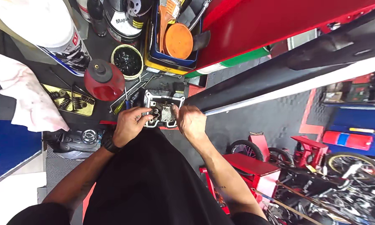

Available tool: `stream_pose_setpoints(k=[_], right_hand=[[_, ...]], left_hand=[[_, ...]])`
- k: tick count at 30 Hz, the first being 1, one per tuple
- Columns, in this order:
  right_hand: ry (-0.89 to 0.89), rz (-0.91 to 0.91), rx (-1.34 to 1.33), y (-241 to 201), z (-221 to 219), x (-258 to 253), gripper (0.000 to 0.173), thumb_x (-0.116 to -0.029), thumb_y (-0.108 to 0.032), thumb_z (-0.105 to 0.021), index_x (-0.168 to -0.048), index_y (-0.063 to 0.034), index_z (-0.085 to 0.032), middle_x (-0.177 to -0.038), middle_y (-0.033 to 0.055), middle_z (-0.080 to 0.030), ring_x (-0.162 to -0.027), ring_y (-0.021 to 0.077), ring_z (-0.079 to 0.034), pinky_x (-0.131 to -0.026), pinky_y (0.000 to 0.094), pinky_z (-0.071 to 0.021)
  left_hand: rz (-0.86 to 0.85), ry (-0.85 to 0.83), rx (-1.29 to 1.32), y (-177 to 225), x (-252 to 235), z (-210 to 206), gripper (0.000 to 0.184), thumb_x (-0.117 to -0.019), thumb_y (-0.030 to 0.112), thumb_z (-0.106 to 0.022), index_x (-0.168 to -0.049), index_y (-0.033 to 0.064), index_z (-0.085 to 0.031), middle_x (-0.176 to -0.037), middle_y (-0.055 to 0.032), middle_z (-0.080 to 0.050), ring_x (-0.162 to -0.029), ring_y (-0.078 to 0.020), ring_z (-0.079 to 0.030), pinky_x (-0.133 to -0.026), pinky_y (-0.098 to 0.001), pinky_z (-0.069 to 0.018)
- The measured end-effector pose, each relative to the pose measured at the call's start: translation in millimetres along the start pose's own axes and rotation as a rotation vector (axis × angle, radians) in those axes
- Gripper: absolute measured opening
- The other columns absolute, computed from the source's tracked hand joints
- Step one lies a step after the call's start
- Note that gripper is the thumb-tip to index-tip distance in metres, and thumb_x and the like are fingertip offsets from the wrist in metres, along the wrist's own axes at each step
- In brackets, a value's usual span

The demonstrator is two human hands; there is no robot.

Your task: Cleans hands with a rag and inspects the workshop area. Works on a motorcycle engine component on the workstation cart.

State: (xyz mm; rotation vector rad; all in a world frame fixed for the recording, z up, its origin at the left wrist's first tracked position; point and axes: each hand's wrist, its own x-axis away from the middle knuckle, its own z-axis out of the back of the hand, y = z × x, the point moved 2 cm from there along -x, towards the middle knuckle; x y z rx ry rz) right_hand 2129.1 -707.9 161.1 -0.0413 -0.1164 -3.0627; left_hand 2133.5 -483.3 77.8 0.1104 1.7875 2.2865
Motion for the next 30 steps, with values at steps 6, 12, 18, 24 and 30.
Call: stream_pose_setpoints(k=[6,12,18,24,30], right_hand=[[-0.025,0.092,-0.040,-0.8,-0.2,1.3,0.028,-0.1028,-0.018,-0.052,-0.089,0.0010,-0.067,-0.086,0.0181,-0.067,-0.090,0.0368,-0.069,-0.073,0.0467,-0.0561],[-0.125,0.027,-0.029,-0.2,9.3,0.4,0.043,-0.1063,-0.038,-0.051,-0.095,0.0001,-0.068,-0.091,0.0181,-0.068,-0.094,0.0382,-0.069,-0.071,0.0491,-0.0565],[-0.085,-0.012,-0.010,-5.2,2.7,-0.1,0.039,-0.1053,-0.028,-0.048,-0.085,-0.0010,-0.068,-0.081,0.0173,-0.070,-0.083,0.0367,-0.072,-0.063,0.0493,-0.0557],[-0.095,-0.010,-0.037,-6.4,2.1,0.6,0.034,-0.1043,-0.022,-0.049,-0.090,0.0008,-0.069,-0.085,0.0185,-0.070,-0.087,0.0375,-0.072,-0.068,0.0489,-0.0568],[-0.126,0.010,-0.049,-6.7,7.6,2.5,0.030,-0.1042,-0.023,-0.051,-0.097,0.0013,-0.067,-0.093,0.0189,-0.068,-0.097,0.0381,-0.069,-0.078,0.0475,-0.0569]], left_hand=[[0.020,0.014,-0.011,-2.6,0.8,2.9,0.029,-0.0978,0.033,-0.070,-0.112,0.0097,-0.078,-0.088,-0.0044,-0.073,-0.066,-0.0049,-0.056,-0.063,-0.0228,-0.0477],[0.026,0.011,-0.017,-2.9,0.7,6.1,0.029,-0.0984,0.035,-0.069,-0.111,0.0103,-0.078,-0.085,-0.0036,-0.072,-0.065,-0.0051,-0.055,-0.062,-0.0233,-0.0473],[0.035,-0.007,-0.023,-3.6,0.6,3.4,0.029,-0.0982,0.034,-0.069,-0.110,0.0097,-0.078,-0.082,-0.0024,-0.071,-0.063,-0.0037,-0.053,-0.061,-0.0218,-0.0454],[0.045,-0.025,-0.027,-3.7,0.3,1.2,0.030,-0.0987,0.035,-0.068,-0.112,0.0104,-0.078,-0.085,-0.0037,-0.072,-0.065,-0.0058,-0.055,-0.062,-0.0243,-0.0473],[0.045,-0.012,-0.017,-2.3,1.0,2.8,0.030,-0.0986,0.035,-0.068,-0.111,0.0098,-0.078,-0.085,-0.0032,-0.072,-0.065,-0.0048,-0.055,-0.062,-0.0229,-0.0472]])
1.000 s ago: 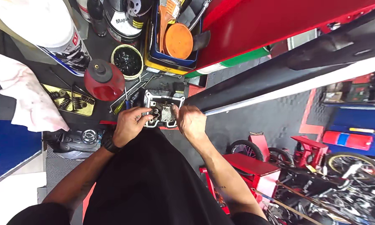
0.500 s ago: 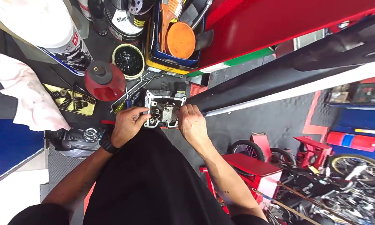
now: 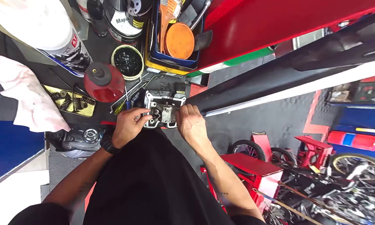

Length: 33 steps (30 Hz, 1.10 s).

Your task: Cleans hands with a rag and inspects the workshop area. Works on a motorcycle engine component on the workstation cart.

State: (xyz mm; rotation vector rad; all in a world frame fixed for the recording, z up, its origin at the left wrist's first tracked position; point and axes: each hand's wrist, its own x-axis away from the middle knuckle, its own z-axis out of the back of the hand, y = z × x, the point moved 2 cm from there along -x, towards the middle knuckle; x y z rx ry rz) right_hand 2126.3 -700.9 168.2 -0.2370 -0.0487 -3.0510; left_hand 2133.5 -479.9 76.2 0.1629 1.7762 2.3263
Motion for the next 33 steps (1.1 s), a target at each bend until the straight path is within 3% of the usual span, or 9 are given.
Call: stream_pose_setpoints(k=[4,7,10,14,18,22,25,29,33], right_hand=[[0.037,-0.037,0.007,2.0,-6.2,-2.7,0.039,-0.1057,-0.028,-0.048,-0.091,0.0006,-0.070,-0.086,0.0185,-0.071,-0.089,0.0374,-0.072,-0.070,0.0492,-0.0571],[-0.002,0.006,0.013,1.5,-3.7,-0.5,0.033,-0.1047,-0.025,-0.048,-0.096,0.0011,-0.067,-0.093,0.0190,-0.069,-0.096,0.0377,-0.069,-0.076,0.0481,-0.0570],[-0.002,-0.043,0.019,2.7,-8.0,-0.3,0.039,-0.1060,-0.027,-0.047,-0.091,0.0008,-0.069,-0.085,0.0191,-0.071,-0.088,0.0382,-0.072,-0.069,0.0501,-0.0569],[-0.045,-0.015,-0.010,2.1,1.9,-0.3,0.033,-0.1044,-0.027,-0.051,-0.098,0.0009,-0.068,-0.095,0.0190,-0.069,-0.098,0.0381,-0.069,-0.077,0.0489,-0.0569],[-0.012,-0.052,-0.015,3.2,-3.2,-0.7,0.040,-0.1059,-0.030,-0.047,-0.091,-0.0004,-0.069,-0.086,0.0176,-0.071,-0.090,0.0367,-0.072,-0.071,0.0493,-0.0569],[-0.019,0.001,-0.033,4.1,-2.3,2.0,0.028,-0.1015,-0.022,-0.052,-0.097,0.0010,-0.068,-0.093,0.0189,-0.068,-0.096,0.0376,-0.069,-0.078,0.0479,-0.0564],[-0.016,-0.036,-0.037,7.2,-6.7,5.2,0.037,-0.1043,-0.029,-0.049,-0.091,-0.0002,-0.069,-0.087,0.0181,-0.071,-0.090,0.0369,-0.072,-0.071,0.0492,-0.0569],[-0.032,-0.002,-0.078,8.9,-5.0,1.2,0.034,-0.1052,-0.027,-0.050,-0.098,0.0008,-0.068,-0.094,0.0186,-0.069,-0.096,0.0371,-0.069,-0.080,0.0482,-0.0566],[0.020,-0.029,-0.040,-1.7,5.2,-2.7,0.041,-0.1060,-0.031,-0.048,-0.086,-0.0019,-0.069,-0.080,0.0164,-0.069,-0.082,0.0359,-0.072,-0.064,0.0498,-0.0553]], left_hand=[[-0.004,0.003,0.003,-0.7,-2.1,-1.1,0.030,-0.0986,0.035,-0.068,-0.110,0.0095,-0.078,-0.085,-0.0033,-0.072,-0.065,-0.0041,-0.054,-0.062,-0.0221,-0.0464],[0.008,0.007,0.007,-0.5,0.0,0.9,0.030,-0.0986,0.035,-0.068,-0.111,0.0103,-0.078,-0.085,-0.0029,-0.072,-0.064,-0.0042,-0.054,-0.062,-0.0225,-0.0466],[0.003,0.006,0.005,-1.1,-1.4,-1.0,0.029,-0.0986,0.035,-0.068,-0.110,0.0103,-0.078,-0.085,-0.0024,-0.072,-0.064,-0.0036,-0.054,-0.061,-0.0221,-0.0461],[0.007,0.016,0.010,-1.0,0.2,0.8,0.028,-0.0985,0.034,-0.068,-0.110,0.0100,-0.078,-0.084,-0.0023,-0.071,-0.064,-0.0034,-0.053,-0.061,-0.0215,-0.0459],[0.016,0.010,0.018,-0.7,-1.3,-1.5,0.028,-0.0982,0.033,-0.069,-0.110,0.0099,-0.078,-0.086,-0.0021,-0.072,-0.064,-0.0028,-0.054,-0.061,-0.0209,-0.0461],[0.022,0.010,0.019,-0.3,1.0,0.2,0.028,-0.0982,0.034,-0.069,-0.111,0.0100,-0.078,-0.089,-0.0029,-0.073,-0.067,-0.0035,-0.057,-0.063,-0.0218,-0.0480],[0.014,0.005,0.022,-0.1,-0.9,-1.8,0.028,-0.0986,0.034,-0.068,-0.110,0.0099,-0.078,-0.088,-0.0029,-0.073,-0.066,-0.0037,-0.056,-0.063,-0.0222,-0.0474],[0.015,0.003,0.038,0.6,1.2,-4.0,0.027,-0.0980,0.031,-0.069,-0.110,0.0090,-0.078,-0.083,-0.0015,-0.070,-0.064,-0.0021,-0.052,-0.060,-0.0201,-0.0448],[0.012,-0.001,0.039,3.1,0.1,-5.2,0.026,-0.0979,0.032,-0.069,-0.110,0.0101,-0.078,-0.086,-0.0015,-0.072,-0.065,-0.0021,-0.055,-0.062,-0.0203,-0.0465]])
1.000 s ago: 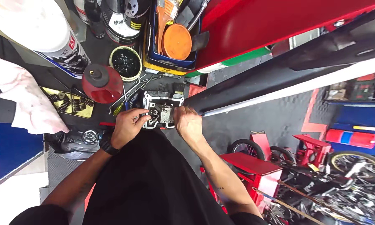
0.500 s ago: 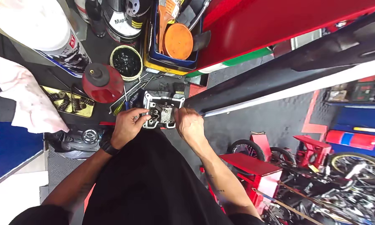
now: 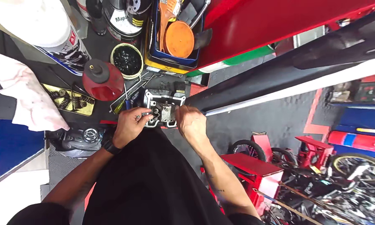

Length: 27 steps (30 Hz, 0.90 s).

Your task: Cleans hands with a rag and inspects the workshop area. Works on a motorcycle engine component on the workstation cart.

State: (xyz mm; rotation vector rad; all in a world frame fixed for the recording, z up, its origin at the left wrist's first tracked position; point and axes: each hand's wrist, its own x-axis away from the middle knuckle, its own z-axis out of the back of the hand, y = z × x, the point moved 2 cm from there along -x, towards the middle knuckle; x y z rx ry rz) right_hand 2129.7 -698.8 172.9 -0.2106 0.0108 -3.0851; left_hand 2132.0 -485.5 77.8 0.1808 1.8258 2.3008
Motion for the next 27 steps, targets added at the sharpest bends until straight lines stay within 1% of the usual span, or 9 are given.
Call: stream_pose_setpoints(k=[2,3,4,6,8,13,19,24,27], right_hand=[[0.049,0.121,-0.066,-12.2,9.1,3.9,0.045,-0.1056,-0.042,-0.053,-0.092,-0.0024,-0.070,-0.084,0.0144,-0.068,-0.084,0.0335,-0.069,-0.069,0.0464,-0.0564],[0.045,0.184,-0.114,-18.4,10.8,5.0,0.042,-0.1037,-0.041,-0.057,-0.097,-0.0021,-0.071,-0.088,0.0141,-0.069,-0.088,0.0328,-0.068,-0.075,0.0452,-0.0570],[0.034,0.228,-0.135,-23.5,10.0,4.7,0.035,-0.1025,-0.035,-0.061,-0.102,-0.0016,-0.070,-0.092,0.0145,-0.068,-0.092,0.0329,-0.067,-0.079,0.0439,-0.0563],[0.026,0.266,-0.103,-29.2,4.8,0.9,0.021,-0.1018,-0.017,-0.059,-0.108,-0.0007,-0.070,-0.096,0.0156,-0.068,-0.096,0.0334,-0.067,-0.082,0.0417,-0.0563],[0.048,0.280,-0.061,-31.6,-0.1,-1.2,0.019,-0.1023,-0.009,-0.055,-0.106,0.0000,-0.071,-0.095,0.0160,-0.069,-0.095,0.0336,-0.068,-0.081,0.0404,-0.0569],[0.042,0.256,0.026,-30.8,-1.8,-3.8,0.023,-0.1043,-0.016,-0.055,-0.100,0.0022,-0.069,-0.090,0.0182,-0.069,-0.090,0.0358,-0.070,-0.075,0.0430,-0.0577],[0.132,0.320,0.115,-28.3,-14.1,-9.3,0.024,-0.1024,-0.014,-0.052,-0.088,-0.0002,-0.066,-0.079,0.0159,-0.064,-0.083,0.0351,-0.068,-0.070,0.0447,-0.0544],[0.131,0.235,0.116,-27.9,-12.5,-12.0,0.038,-0.1048,-0.026,-0.051,-0.078,-0.0028,-0.066,-0.068,0.0131,-0.064,-0.071,0.0332,-0.070,-0.056,0.0449,-0.0524],[0.104,0.239,0.118,-29.6,-5.5,-11.0,0.045,-0.1067,-0.037,-0.051,-0.083,-0.0017,-0.066,-0.077,0.0150,-0.065,-0.079,0.0351,-0.069,-0.062,0.0461,-0.0534]], left_hand=[[0.005,0.009,0.004,0.5,1.9,1.4,0.026,-0.0979,0.032,-0.069,-0.109,0.0098,-0.078,-0.083,-0.0008,-0.070,-0.064,-0.0019,-0.053,-0.061,-0.0199,-0.0450],[0.008,0.013,0.006,0.2,2.9,1.3,0.027,-0.0979,0.032,-0.069,-0.110,0.0093,-0.078,-0.083,-0.0009,-0.070,-0.064,-0.0019,-0.053,-0.061,-0.0199,-0.0452],[0.010,0.011,0.010,-0.2,3.2,0.8,0.027,-0.0979,0.032,-0.069,-0.110,0.0090,-0.078,-0.082,-0.0010,-0.070,-0.064,-0.0020,-0.053,-0.061,-0.0199,-0.0452],[0.014,0.015,0.013,-0.9,2.6,0.5,0.027,-0.0976,0.032,-0.070,-0.110,0.0089,-0.078,-0.082,-0.0010,-0.070,-0.064,-0.0018,-0.052,-0.061,-0.0198,-0.0449],[0.021,0.026,0.019,-1.7,5.0,1.7,0.027,-0.0974,0.031,-0.070,-0.109,0.0089,-0.078,-0.080,-0.0004,-0.068,-0.063,-0.0018,-0.051,-0.061,-0.0195,-0.0441],[0.028,0.038,0.032,-4.3,7.6,3.2,0.025,-0.0975,0.031,-0.070,-0.109,0.0095,-0.078,-0.082,-0.0003,-0.070,-0.065,-0.0018,-0.053,-0.062,-0.0197,-0.0455],[0.044,0.030,0.033,-3.4,7.4,4.3,0.028,-0.0983,0.033,-0.068,-0.110,0.0099,-0.078,-0.084,-0.0008,-0.071,-0.066,-0.0027,-0.055,-0.063,-0.0213,-0.0471],[0.043,0.035,0.045,-2.1,6.1,3.9,0.026,-0.0981,0.032,-0.069,-0.109,0.0103,-0.078,-0.084,-0.0002,-0.071,-0.065,-0.0023,-0.054,-0.062,-0.0211,-0.0465],[0.048,0.036,0.046,-2.1,5.4,4.8,0.025,-0.0979,0.032,-0.069,-0.109,0.0108,-0.078,-0.087,-0.0002,-0.072,-0.066,-0.0022,-0.055,-0.063,-0.0213,-0.0475]])
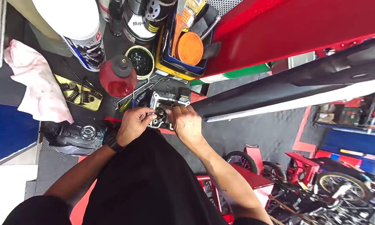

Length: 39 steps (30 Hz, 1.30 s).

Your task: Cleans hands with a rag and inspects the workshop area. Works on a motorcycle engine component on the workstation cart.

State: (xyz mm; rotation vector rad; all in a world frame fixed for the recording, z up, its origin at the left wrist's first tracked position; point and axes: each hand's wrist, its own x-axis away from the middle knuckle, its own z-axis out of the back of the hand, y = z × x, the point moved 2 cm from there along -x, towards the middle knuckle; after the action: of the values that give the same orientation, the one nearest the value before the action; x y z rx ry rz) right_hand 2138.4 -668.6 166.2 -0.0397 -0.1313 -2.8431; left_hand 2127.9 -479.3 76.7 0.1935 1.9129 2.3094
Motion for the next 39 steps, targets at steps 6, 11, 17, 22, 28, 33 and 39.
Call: stream_pose_setpoints(k=[6,11,17,22,28,33,39], right_hand=[[-0.079,0.139,0.030,0.1,0.6,1.1,0.017,-0.1010,-0.006,-0.050,-0.094,0.0021,-0.064,-0.086,0.0188,-0.065,-0.089,0.0379,-0.067,-0.075,0.0467,-0.0543],[-0.037,0.001,0.025,1.4,-3.4,-2.8,0.050,-0.1058,-0.038,-0.051,-0.077,-0.0002,-0.066,-0.070,0.0170,-0.065,-0.072,0.0363,-0.071,-0.056,0.0478,-0.0529],[-0.145,0.105,0.043,-2.7,8.3,2.5,0.019,-0.1031,-0.010,-0.051,-0.098,0.0029,-0.064,-0.092,0.0198,-0.065,-0.094,0.0385,-0.067,-0.076,0.0471,-0.0544],[-0.082,0.057,-0.012,2.4,-3.3,1.0,0.028,-0.1006,-0.019,-0.053,-0.084,-0.0006,-0.066,-0.077,0.0168,-0.066,-0.081,0.0365,-0.070,-0.065,0.0478,-0.0546],[-0.112,0.034,-0.008,2.1,4.5,-1.0,0.043,-0.1075,-0.035,-0.049,-0.087,0.0000,-0.066,-0.081,0.0175,-0.066,-0.085,0.0378,-0.069,-0.067,0.0489,-0.0549],[-0.123,0.171,0.017,5.0,0.8,1.9,0.019,-0.1024,-0.010,-0.051,-0.095,0.0014,-0.065,-0.089,0.0182,-0.065,-0.090,0.0375,-0.066,-0.076,0.0474,-0.0535],[-0.189,-0.050,-0.069,4.4,-4.5,-4.5,0.040,-0.1048,-0.028,-0.049,-0.081,-0.0011,-0.066,-0.074,0.0175,-0.067,-0.077,0.0383,-0.071,-0.062,0.0526,-0.0546]], left_hand=[[0.020,0.001,-0.003,-2.4,3.2,-0.2,0.026,-0.0980,0.033,-0.069,-0.109,0.0112,-0.078,-0.083,0.0006,-0.070,-0.064,-0.0028,-0.053,-0.063,-0.0220,-0.0466],[0.032,-0.004,-0.002,-0.8,6.0,-1.5,0.026,-0.0981,0.033,-0.068,-0.110,0.0115,-0.078,-0.084,0.0005,-0.070,-0.065,-0.0034,-0.054,-0.064,-0.0231,-0.0473],[0.042,0.003,-0.026,-2.2,8.9,0.3,0.029,-0.0982,0.036,-0.068,-0.110,0.0117,-0.078,-0.080,0.0009,-0.068,-0.064,-0.0037,-0.053,-0.062,-0.0228,-0.0461],[0.052,-0.018,-0.038,-0.1,10.1,-2.6,0.028,-0.0985,0.034,-0.067,-0.110,0.0115,-0.078,-0.083,-0.0003,-0.070,-0.065,-0.0051,-0.055,-0.064,-0.0249,-0.0485],[0.031,-0.009,-0.026,0.8,11.6,-2.4,0.026,-0.0984,0.033,-0.067,-0.109,0.0117,-0.078,-0.084,0.0002,-0.071,-0.066,-0.0037,-0.056,-0.064,-0.0234,-0.0487],[0.035,-0.006,-0.011,-4.0,16.0,-3.1,0.026,-0.0984,0.033,-0.067,-0.109,0.0110,-0.078,-0.082,0.0007,-0.070,-0.065,-0.0030,-0.055,-0.064,-0.0220,-0.0482],[0.033,-0.005,-0.008,-2.7,18.9,-2.6,0.026,-0.0987,0.032,-0.067,-0.109,0.0109,-0.078,-0.083,0.0005,-0.071,-0.066,-0.0026,-0.057,-0.064,-0.0219,-0.0490]])
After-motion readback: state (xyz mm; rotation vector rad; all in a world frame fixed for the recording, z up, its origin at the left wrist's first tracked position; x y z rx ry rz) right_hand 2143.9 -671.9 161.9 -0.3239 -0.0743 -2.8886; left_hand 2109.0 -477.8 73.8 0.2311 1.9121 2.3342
